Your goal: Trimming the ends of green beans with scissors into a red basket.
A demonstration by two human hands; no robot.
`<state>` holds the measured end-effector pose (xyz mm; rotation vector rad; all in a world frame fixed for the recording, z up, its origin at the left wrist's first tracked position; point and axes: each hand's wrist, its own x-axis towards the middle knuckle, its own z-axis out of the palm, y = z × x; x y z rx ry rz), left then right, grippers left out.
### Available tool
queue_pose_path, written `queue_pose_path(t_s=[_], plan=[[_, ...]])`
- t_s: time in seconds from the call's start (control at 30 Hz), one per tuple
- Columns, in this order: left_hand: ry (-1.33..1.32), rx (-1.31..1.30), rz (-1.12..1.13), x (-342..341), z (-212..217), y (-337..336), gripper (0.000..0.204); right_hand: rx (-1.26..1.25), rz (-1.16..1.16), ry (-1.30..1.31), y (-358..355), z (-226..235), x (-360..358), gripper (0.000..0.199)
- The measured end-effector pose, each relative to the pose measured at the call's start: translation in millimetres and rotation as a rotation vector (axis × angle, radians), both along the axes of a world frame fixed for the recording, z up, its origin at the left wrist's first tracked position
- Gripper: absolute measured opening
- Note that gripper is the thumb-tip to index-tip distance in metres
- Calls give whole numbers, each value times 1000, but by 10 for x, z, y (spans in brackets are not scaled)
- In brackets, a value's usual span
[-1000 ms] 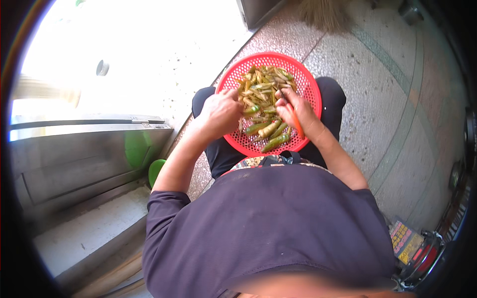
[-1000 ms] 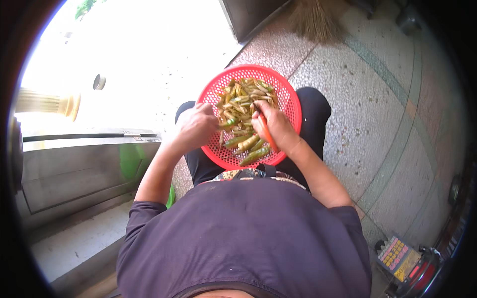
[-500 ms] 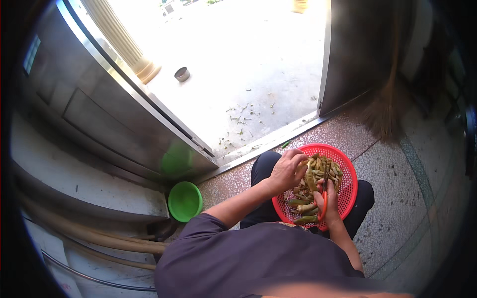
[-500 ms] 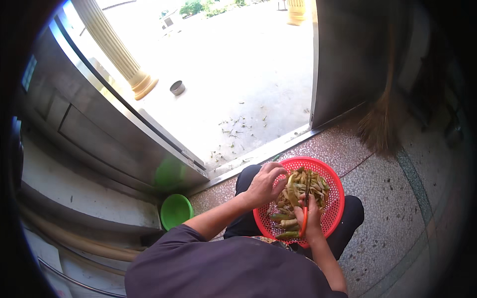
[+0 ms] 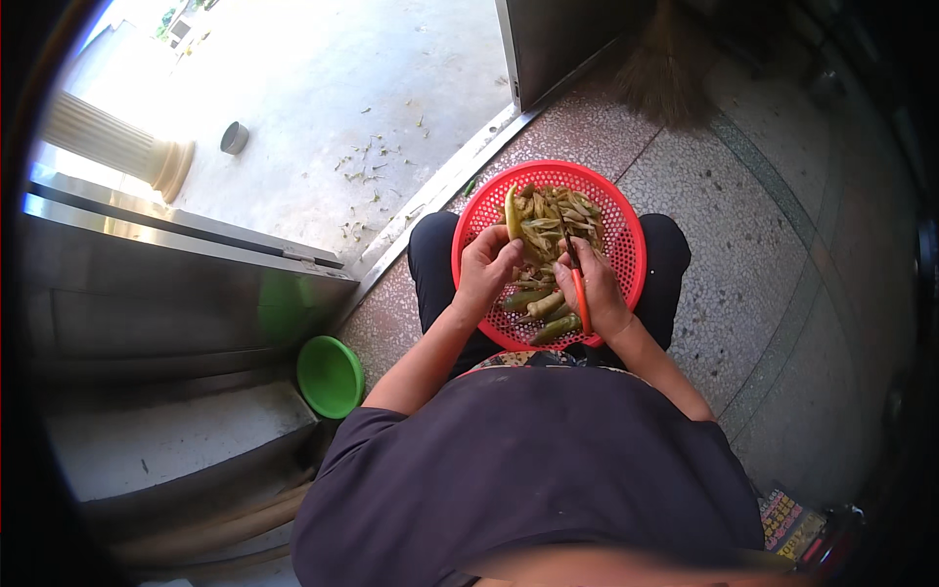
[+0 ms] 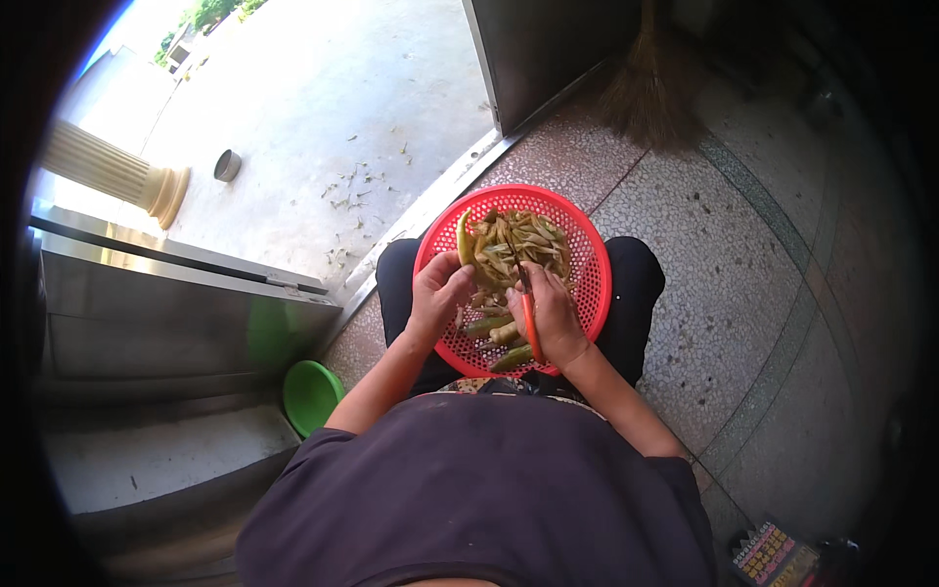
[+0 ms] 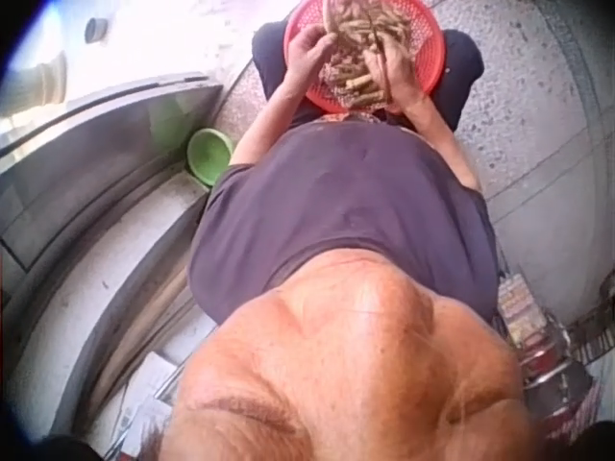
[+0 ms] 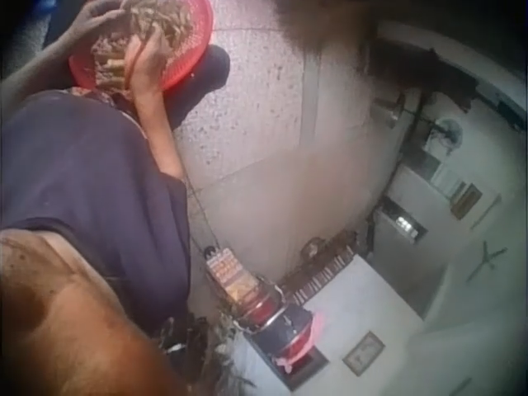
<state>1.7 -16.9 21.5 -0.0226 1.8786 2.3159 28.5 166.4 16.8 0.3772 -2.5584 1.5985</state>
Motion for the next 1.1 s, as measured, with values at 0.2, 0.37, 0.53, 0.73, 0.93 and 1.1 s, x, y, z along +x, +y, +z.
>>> queue_pose_path(t_s=[0.2, 0.37, 0.53, 0.73, 0.93, 1.1], plan=[[505, -617, 48, 82, -37, 154, 18, 377, 48, -52, -11, 110, 137, 36], [425, -484, -28, 111, -132, 213, 16, 505, -1, -33, -70, 128, 147, 15], [307, -417, -72, 89, -162, 218, 15, 479, -17, -43, -93, 40, 149, 17], [109, -364, -146, 88, -79, 216, 12, 364, -3, -92, -75, -34, 164, 22], [100, -351, -210, 29, -257, 141, 15, 175, -8, -109, 9, -185, 30, 19], [-206, 69, -136, -6, -273, 56, 21, 438, -4, -254, 199, -58, -114, 20]])
